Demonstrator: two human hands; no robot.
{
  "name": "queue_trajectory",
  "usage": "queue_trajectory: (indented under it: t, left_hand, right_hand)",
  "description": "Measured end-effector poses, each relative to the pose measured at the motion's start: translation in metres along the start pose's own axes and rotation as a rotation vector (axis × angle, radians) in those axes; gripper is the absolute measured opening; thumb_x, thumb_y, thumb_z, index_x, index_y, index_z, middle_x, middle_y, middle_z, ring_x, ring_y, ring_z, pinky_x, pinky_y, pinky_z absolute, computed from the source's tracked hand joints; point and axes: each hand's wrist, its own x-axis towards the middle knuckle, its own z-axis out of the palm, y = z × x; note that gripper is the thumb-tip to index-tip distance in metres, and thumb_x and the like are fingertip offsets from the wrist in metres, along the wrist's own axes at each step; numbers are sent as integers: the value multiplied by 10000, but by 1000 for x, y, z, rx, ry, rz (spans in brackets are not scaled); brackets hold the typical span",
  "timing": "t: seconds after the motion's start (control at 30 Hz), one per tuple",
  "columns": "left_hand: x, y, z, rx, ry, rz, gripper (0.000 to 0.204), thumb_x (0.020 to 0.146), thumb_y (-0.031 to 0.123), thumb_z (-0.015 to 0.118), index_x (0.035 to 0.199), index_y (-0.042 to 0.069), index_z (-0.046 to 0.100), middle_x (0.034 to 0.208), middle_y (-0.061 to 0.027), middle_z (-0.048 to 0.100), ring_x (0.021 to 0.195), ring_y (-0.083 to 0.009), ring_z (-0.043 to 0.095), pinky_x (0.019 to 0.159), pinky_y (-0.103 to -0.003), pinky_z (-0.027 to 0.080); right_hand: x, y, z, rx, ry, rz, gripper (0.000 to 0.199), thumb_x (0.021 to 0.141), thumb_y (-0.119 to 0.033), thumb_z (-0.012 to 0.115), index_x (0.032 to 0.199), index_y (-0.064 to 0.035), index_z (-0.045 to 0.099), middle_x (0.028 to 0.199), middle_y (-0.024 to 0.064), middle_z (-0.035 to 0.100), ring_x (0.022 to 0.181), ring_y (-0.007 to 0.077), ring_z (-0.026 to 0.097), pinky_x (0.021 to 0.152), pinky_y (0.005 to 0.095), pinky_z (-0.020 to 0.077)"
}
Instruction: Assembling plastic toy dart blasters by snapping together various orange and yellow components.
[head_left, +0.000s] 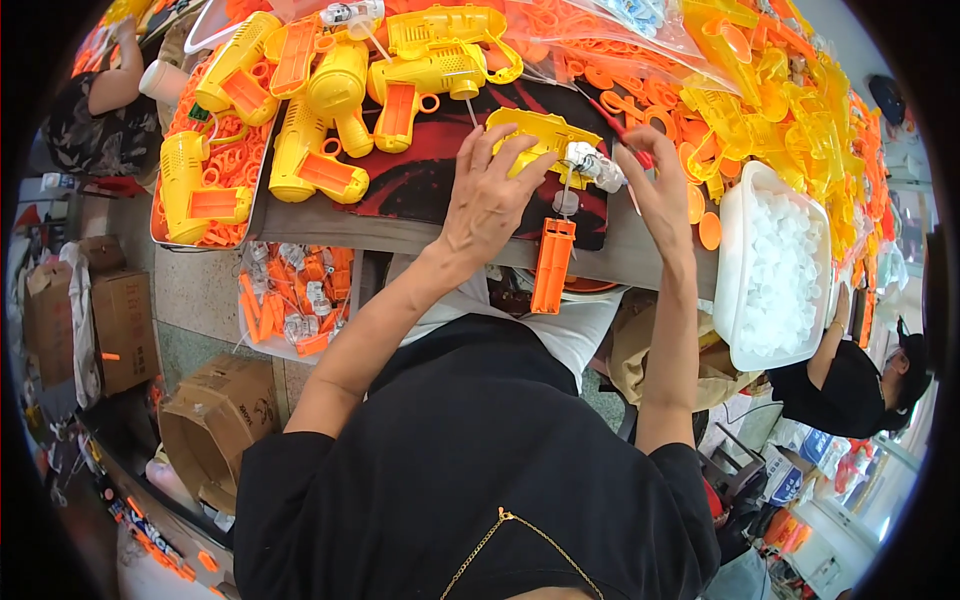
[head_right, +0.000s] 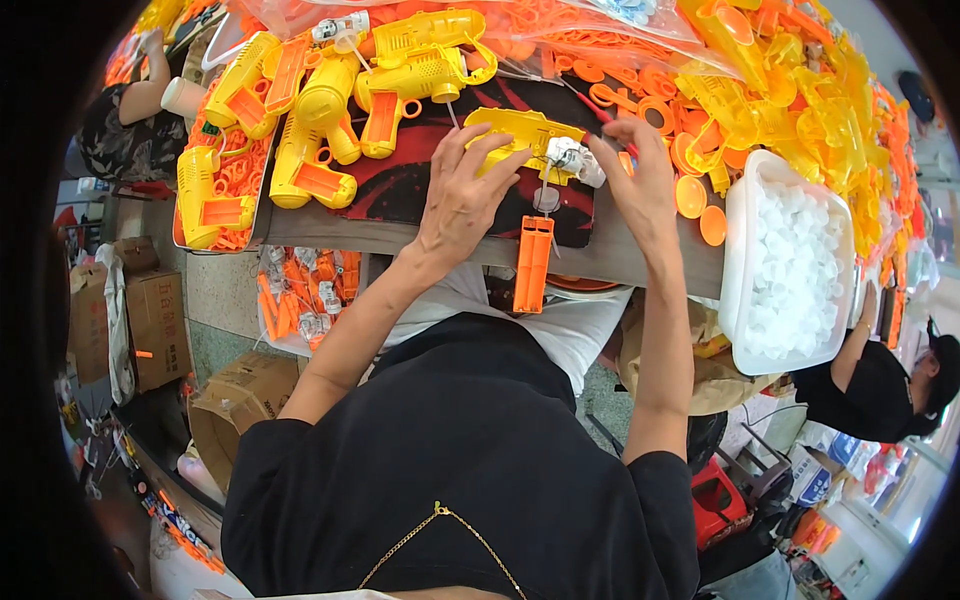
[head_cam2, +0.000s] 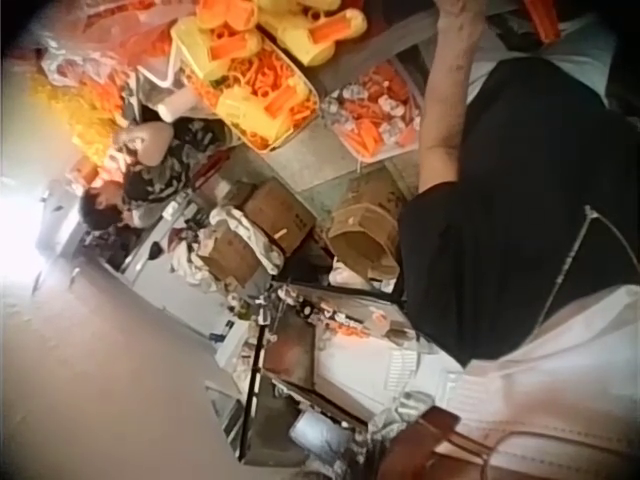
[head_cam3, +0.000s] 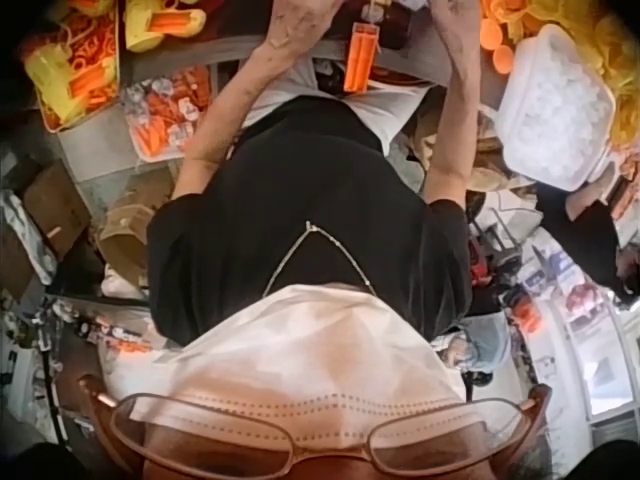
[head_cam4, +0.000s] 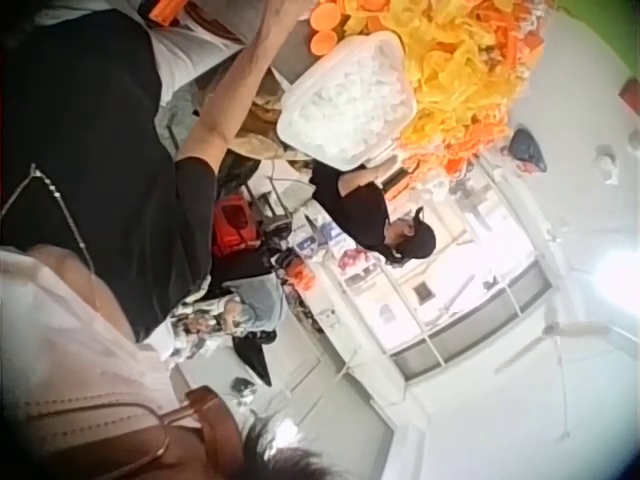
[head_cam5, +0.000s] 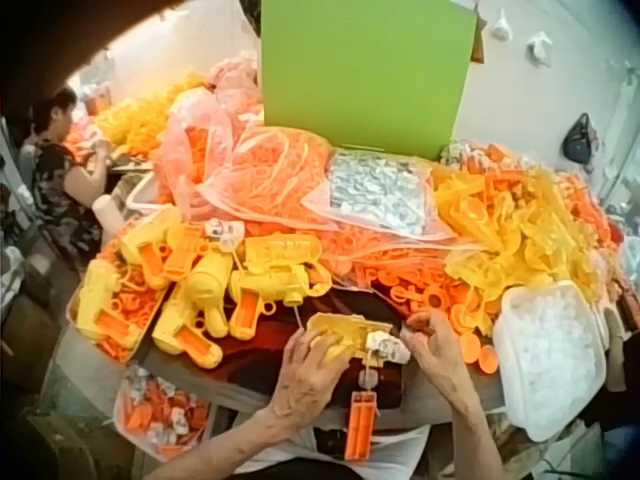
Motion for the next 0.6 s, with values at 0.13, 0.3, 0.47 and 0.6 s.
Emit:
queue_trajectory:
  t: [0.13,0.3,0.47,0.6]
  left_hand:
    - [5,-9,6,-9,-46,74,276,848,135,692,1123,131,703,1174,-56,619,1218,-279,509,1085,-468,353]
    - [12,-13,7,-49,-47,91,194,844,124,702,1038,110,701,1103,-46,624,1154,-276,534,1027,-444,392]
    - [16,4,-1,24,-8,122,212,846,170,721,1040,97,677,1096,-84,604,1104,-287,544,978,-443,408]
    - [-20,59,-29,-176,-30,-67,599,799,365,783,1263,74,541,1064,-116,549,1034,-290,535,868,-445,426]
  right_hand:
    - [-25,16,-6,-312,-30,-55,414,899,-184,720,1268,-33,610,1263,111,620,1146,227,577,992,350,441]
    - [-29,17,-4,-467,-89,-61,511,795,-190,800,1264,-87,625,1193,109,641,1135,299,548,971,385,442]
    - [-29,9,-6,-487,-95,-2,520,793,-184,796,1271,-93,614,1209,108,639,1166,294,539,1003,389,406]
    - [-35,13,4,-466,44,-97,492,790,-177,796,1237,-90,608,1202,97,634,1168,297,543,1022,409,384]
